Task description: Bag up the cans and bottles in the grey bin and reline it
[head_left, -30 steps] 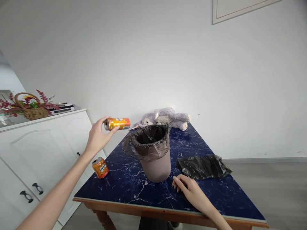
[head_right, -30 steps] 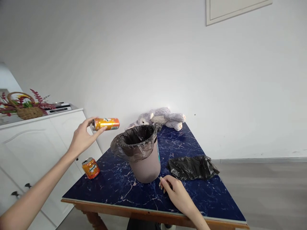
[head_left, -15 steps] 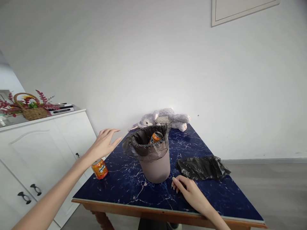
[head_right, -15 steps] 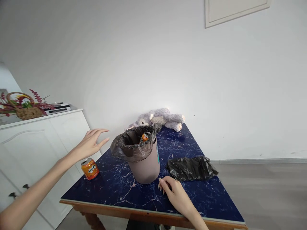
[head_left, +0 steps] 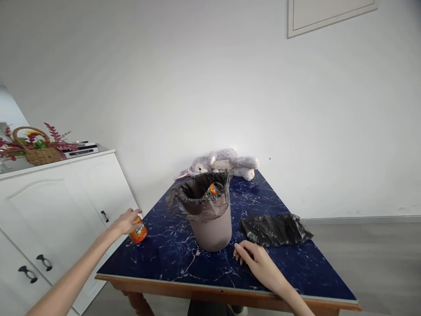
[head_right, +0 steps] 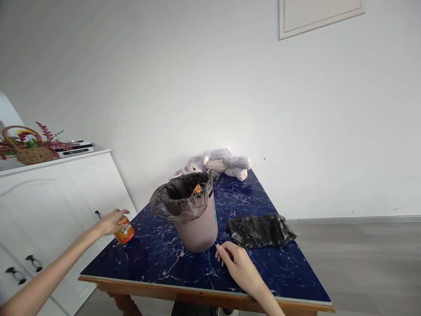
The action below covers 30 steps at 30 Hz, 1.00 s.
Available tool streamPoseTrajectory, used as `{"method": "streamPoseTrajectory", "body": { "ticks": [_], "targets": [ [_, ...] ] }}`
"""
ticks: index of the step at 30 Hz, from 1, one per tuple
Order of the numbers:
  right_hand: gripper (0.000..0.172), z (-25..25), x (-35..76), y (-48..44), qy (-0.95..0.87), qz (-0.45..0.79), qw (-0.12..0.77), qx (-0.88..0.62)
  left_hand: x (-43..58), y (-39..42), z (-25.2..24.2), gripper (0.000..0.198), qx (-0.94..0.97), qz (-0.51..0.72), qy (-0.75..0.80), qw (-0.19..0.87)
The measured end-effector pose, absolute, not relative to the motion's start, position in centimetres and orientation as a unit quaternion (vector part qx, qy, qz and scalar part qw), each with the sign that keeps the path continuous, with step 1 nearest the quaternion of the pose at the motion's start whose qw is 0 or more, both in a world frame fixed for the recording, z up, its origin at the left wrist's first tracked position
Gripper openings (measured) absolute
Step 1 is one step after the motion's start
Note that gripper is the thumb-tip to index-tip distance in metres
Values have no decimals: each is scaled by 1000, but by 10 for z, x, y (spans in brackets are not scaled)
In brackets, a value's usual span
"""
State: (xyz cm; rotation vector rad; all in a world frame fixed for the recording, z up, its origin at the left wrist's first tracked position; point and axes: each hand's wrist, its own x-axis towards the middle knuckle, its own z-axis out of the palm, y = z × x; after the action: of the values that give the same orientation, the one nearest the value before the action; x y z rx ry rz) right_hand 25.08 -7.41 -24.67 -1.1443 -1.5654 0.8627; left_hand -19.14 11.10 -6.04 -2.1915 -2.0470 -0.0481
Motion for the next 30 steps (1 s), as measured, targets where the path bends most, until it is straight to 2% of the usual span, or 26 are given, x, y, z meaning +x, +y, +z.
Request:
{"method": "streamPoseTrajectory", "body": {
  "ticks": [3,5,8,11,15,18,21,24,26,30],
  "targets": [
    [55,-248,251,-74,-643,356,485,-474,-164,100,-24,74,-734,-107,-657,133],
    [55,-249,251,-75,-642,356,485,-476,-133,83,7,76,-754,-261,-573,187],
    [55,-249,252,-75,-641,354,485,-477,-75,49,45,100,-790,-401,-446,128],
    [55,-249,251,-75,-643,352,485,-477,-21,23,59,108,-840,-413,-340,93],
    [57,-250,250,-73,-639,353,495,-472,22,7,50,101,-857,-439,-256,84],
    [57,-249,250,-73,-636,356,501,-466,29,4,42,82,-837,-494,-224,65],
    [57,-247,250,-74,-637,357,501,-465,17,11,38,53,-816,-522,-247,34],
    [56,-249,251,-74,-638,355,496,-470,-5,29,27,32,-816,-482,-319,4],
    [55,-251,250,-74,-639,356,495,-468,-18,45,11,36,-800,-454,-388,-59],
    [52,-248,250,-70,-611,381,537,-439,-34,73,-33,63,-657,-479,-522,-258]
  ]
}}
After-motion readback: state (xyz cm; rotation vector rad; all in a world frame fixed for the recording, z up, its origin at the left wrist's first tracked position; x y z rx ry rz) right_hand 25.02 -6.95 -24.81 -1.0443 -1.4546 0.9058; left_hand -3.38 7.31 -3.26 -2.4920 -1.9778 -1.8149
